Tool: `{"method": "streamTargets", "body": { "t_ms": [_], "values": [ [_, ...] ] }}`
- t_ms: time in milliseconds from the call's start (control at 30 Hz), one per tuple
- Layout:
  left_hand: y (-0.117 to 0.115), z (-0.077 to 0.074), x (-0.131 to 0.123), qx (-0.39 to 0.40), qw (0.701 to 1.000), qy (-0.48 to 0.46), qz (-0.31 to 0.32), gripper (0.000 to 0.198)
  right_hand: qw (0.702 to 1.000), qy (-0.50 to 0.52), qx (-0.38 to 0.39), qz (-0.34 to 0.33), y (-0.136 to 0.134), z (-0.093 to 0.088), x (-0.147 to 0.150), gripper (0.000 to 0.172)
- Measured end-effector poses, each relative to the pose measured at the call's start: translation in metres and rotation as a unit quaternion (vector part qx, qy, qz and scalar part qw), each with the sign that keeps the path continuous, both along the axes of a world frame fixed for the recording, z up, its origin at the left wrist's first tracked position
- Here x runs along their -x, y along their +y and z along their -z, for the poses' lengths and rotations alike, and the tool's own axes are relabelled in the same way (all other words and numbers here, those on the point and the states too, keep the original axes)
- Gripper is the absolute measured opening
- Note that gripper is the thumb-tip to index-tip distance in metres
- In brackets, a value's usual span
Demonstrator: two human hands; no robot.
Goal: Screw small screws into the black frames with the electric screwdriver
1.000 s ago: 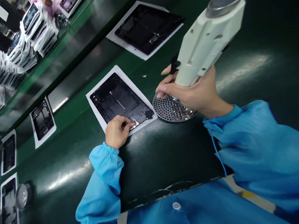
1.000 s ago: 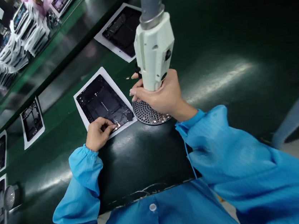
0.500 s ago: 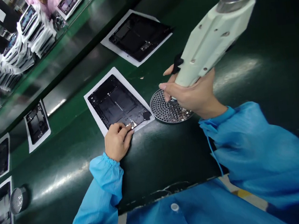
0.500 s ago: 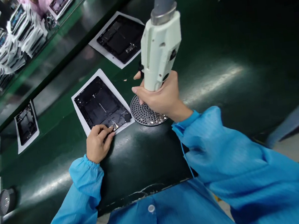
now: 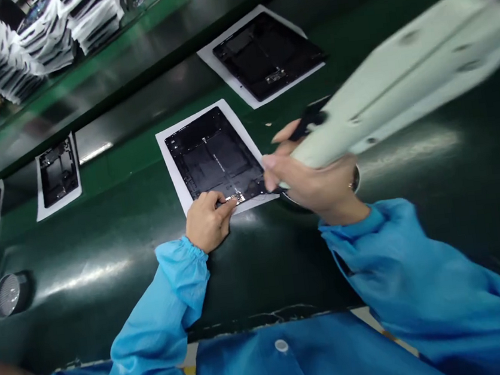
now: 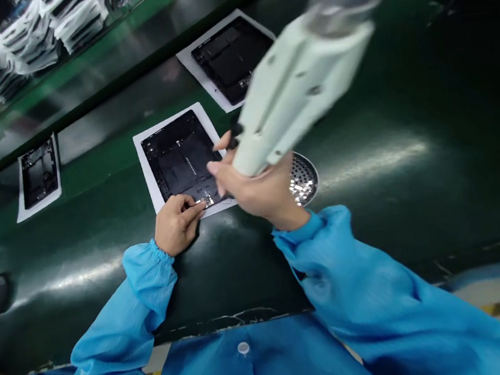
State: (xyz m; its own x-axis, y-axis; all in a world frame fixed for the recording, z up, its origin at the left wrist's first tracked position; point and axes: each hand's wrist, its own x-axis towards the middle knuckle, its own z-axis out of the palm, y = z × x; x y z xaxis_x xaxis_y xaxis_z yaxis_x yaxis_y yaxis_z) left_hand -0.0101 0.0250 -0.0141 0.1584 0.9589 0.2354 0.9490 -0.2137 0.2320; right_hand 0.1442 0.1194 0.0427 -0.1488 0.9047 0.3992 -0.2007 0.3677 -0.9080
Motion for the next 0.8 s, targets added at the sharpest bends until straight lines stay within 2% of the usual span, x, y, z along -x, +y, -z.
{"method": "streamTargets", "body": {
  "t_ms": [100,200,267,367,433,667,800],
  "values": [
    [0.001,0.001,0.000,-0.008,1.000,0.003,0.009,0.032,0.998,-0.039,-0.011,-0.046,-0.006,0.003,0.021,0.021],
    [0.002,0.002,-0.001,0.000,1.000,0.009,0.024,0.031,0.995,-0.060,-0.026,-0.071,-0.005,0.011,0.032,0.028],
    [0.003,0.003,-0.002,0.010,0.999,0.012,0.029,0.031,0.995,-0.063,-0.020,-0.077,-0.004,0.016,0.033,0.027],
    [0.004,0.004,-0.002,0.014,0.999,0.014,0.031,0.030,0.994,-0.064,0.012,-0.089,-0.005,0.020,0.032,0.016],
    [0.004,0.005,-0.003,0.015,0.999,0.011,0.032,0.028,0.993,-0.060,0.025,-0.098,-0.006,0.022,0.032,0.017],
    [0.004,0.007,-0.005,-0.006,1.000,0.009,0.028,0.027,0.992,-0.071,0.015,-0.100,-0.006,0.031,0.032,0.019],
    [0.004,0.008,-0.005,-0.022,0.999,0.013,0.030,0.026,0.989,-0.118,-0.026,-0.082,-0.008,0.034,0.030,0.017]
  ]
}}
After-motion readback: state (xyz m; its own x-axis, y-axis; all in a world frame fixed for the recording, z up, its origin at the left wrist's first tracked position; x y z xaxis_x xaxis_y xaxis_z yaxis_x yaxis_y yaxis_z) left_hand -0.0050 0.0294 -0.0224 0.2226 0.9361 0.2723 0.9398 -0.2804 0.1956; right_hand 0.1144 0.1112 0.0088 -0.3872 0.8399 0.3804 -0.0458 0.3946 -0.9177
